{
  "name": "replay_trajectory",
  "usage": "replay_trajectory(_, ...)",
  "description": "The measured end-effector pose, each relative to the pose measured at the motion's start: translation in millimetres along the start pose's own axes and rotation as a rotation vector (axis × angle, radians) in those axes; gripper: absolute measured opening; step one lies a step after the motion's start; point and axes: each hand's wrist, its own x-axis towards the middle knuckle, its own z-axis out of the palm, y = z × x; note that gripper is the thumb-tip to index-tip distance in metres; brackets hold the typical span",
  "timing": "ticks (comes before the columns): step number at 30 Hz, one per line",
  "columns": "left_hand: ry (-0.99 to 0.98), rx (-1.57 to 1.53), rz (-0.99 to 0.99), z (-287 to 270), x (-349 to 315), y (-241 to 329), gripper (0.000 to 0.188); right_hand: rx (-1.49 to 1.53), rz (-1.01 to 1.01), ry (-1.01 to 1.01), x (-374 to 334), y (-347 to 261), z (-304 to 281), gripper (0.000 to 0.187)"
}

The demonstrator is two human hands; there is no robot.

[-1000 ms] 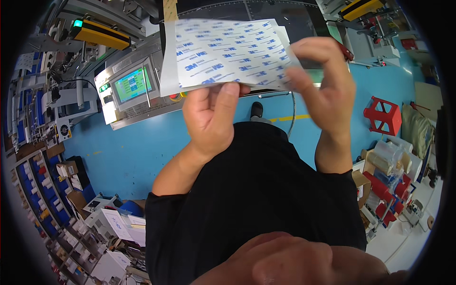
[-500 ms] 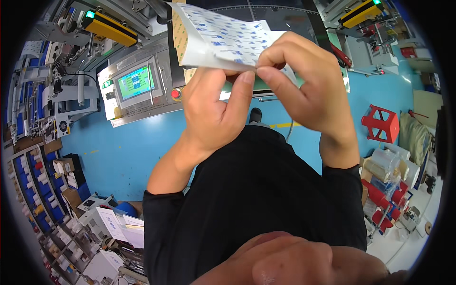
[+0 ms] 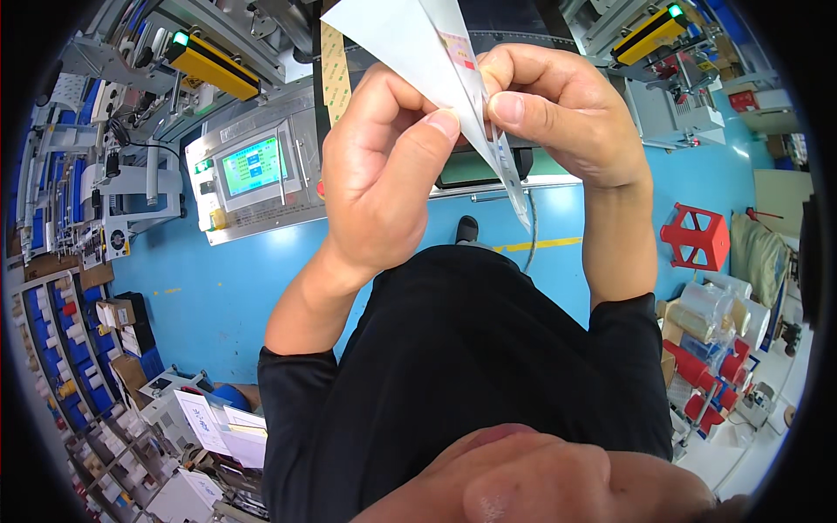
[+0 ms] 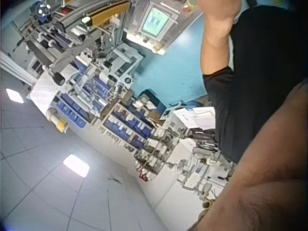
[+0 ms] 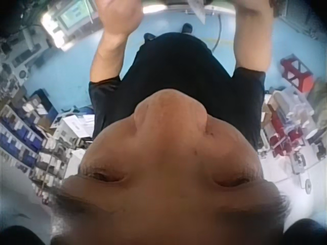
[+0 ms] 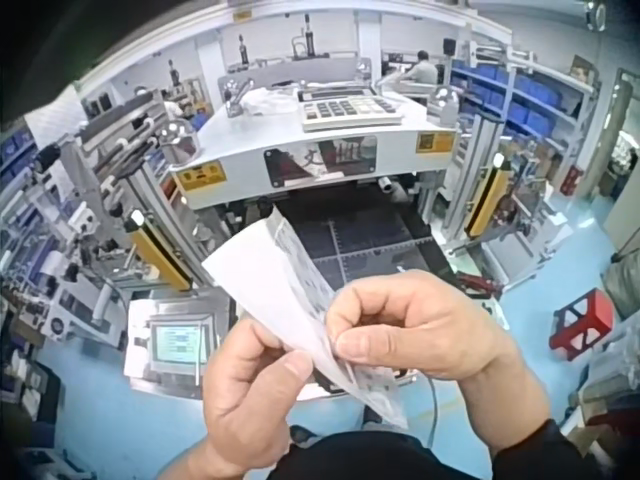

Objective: Applying adhesive labels to parts and trimming them using a utility knife.

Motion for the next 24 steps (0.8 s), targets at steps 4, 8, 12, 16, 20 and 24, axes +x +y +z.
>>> replay_trajectory(4, -0.037, 0.012, 0.044, -6, 2, -2, 0.008, -0.042, -0.051, 0.023, 1, 0, 2, 0.023)
replay_trajectory(8, -0.04, 0.032, 0.054, -6, 3, -2, 0.008, -0.026, -0.112, -0.01, 2, 2, 1, 0.024)
replay_trajectory(12, -0.021, 0.027, 0.025, -5, 3, -1, 0.008, -0.013, -0.124, 0.012, 0, 3, 0, 0.026)
replay_trajectory(16, -0.003, -0.01, 0.01, -3, 2, 0, 0.007, -0.025, -0.127, 0.037, 0, 3, 1, 0.029)
replay_trajectory(20, -0.01, 0.132, 0.088, -6, 2, -2, 0.006, 0.046, -0.109, 0.041, -4, 6, -2, 0.031)
replay_trajectory(24, -0.01, 0.184, 0.089, -4, 1, -1, 0.006, 0.105, -0.141, 0.012, -4, 11, -7, 0.032)
